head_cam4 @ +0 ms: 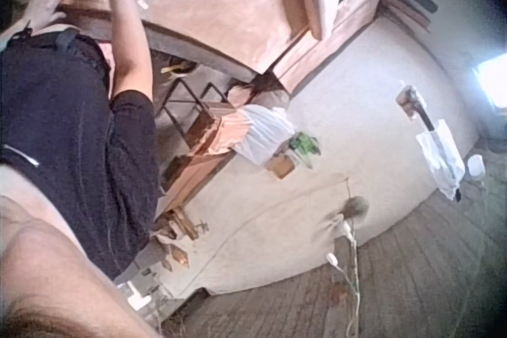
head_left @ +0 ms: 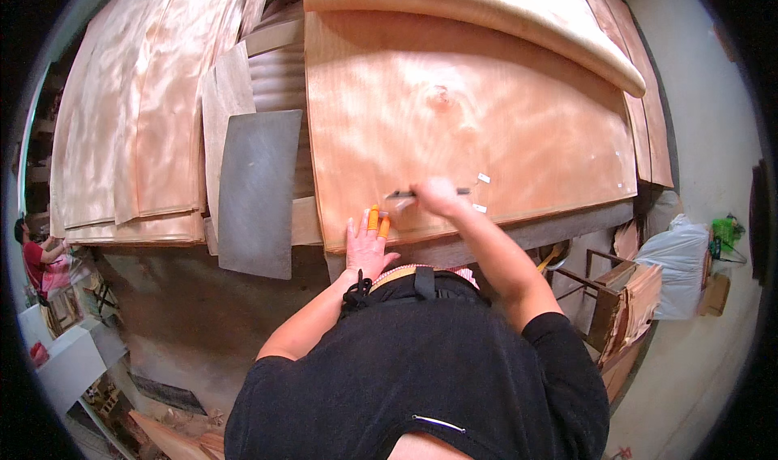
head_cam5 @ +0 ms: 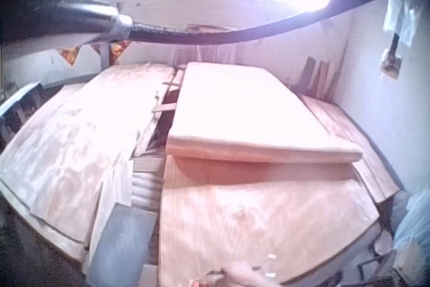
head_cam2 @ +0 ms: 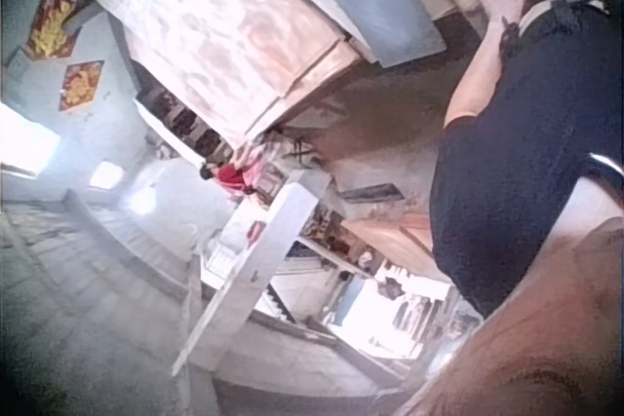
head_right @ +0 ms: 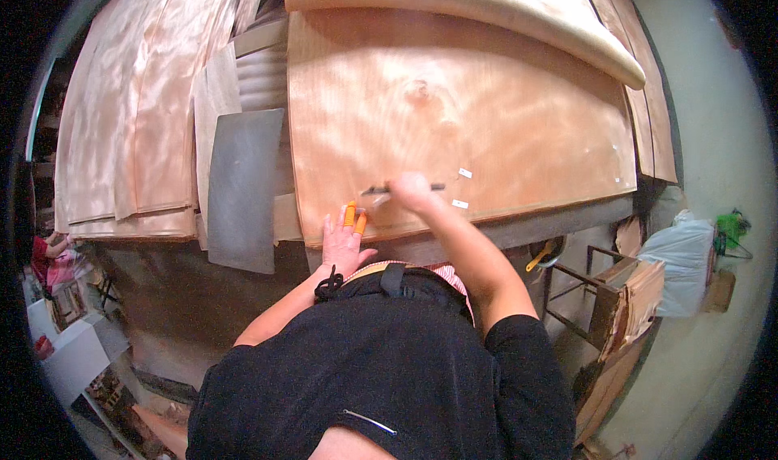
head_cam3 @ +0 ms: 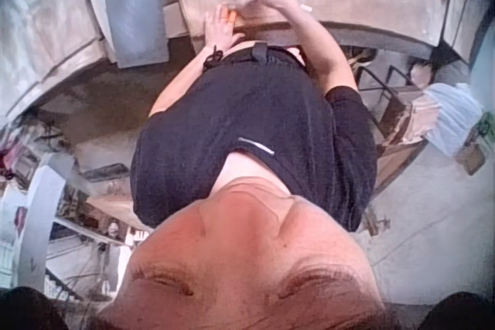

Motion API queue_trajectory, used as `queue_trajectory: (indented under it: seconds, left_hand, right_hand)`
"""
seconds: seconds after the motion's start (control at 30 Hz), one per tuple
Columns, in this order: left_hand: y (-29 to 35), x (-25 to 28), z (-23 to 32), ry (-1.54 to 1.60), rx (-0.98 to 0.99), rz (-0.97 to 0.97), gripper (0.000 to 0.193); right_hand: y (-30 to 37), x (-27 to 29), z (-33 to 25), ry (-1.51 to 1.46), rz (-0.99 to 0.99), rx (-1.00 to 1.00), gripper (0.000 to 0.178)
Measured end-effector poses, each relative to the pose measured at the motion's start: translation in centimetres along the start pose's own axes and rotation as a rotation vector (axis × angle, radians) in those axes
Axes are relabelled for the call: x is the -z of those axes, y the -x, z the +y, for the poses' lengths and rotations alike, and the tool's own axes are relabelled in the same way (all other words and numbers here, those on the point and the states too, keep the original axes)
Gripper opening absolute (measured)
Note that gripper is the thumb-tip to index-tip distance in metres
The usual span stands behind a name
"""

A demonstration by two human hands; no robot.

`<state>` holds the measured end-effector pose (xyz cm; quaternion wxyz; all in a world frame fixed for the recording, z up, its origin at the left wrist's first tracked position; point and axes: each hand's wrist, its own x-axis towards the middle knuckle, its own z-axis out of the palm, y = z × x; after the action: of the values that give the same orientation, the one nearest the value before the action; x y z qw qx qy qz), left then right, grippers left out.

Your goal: The person uses a utility knife and a straightedge to cut a large sheet of wood veneer on a workbench. They repeatedly align the straightedge, score the veneer, and peel back the cut sections. The person also uses a brush to sweep debris from the work surface.

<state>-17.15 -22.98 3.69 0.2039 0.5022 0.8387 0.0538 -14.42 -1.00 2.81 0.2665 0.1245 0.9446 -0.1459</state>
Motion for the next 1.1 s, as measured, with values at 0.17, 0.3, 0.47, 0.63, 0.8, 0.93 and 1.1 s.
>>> queue_trajectory:
  seconds: [0.17, 0.3, 0.47, 0.63, 0.8, 0.93, 1.1]
  left_hand:
    - [0.3, 0.4, -1.0, 0.078, -0.053, 0.029, 0.072]
    - [-1.8, 1.4, -4.2, 0.388, -0.136, 0.115, 0.048]
    - [-7.9, 9.0, -10.2, 0.393, -0.09, 0.485, 0.043]
    - [-17.9, 17.7, -13.9, 0.192, -0.166, 0.585, 0.059]
    - [-33.2, 26.1, -15.4, -0.155, -0.191, 0.693, 0.088]
    - [-41.7, 27.0, -15.4, -0.442, 0.008, 0.465, 0.099]
    - [-42.2, 21.5, -17.2, -0.427, -0.026, 0.489, 0.1]
  right_hand:
    - [0.7, 6.2, 3.6, -0.544, -0.13, -0.101, 0.015]
    - [2.5, 6.2, 4.9, -1.131, -0.119, -0.124, 0.022]
    - [5.0, 1.5, 9.8, -1.679, 0.065, -0.26, 0.028]
    - [5.5, -3.3, 12.3, -1.958, 0.407, -0.595, 0.033]
    - [4.4, -2.1, 11.4, -1.884, 0.426, -0.691, 0.035]
    - [4.5, -1.2, 11.2, -1.872, 0.445, -0.749, 0.033]
    - [3.8, -1.7, 11.3, -1.864, 0.482, -0.803, 0.032]
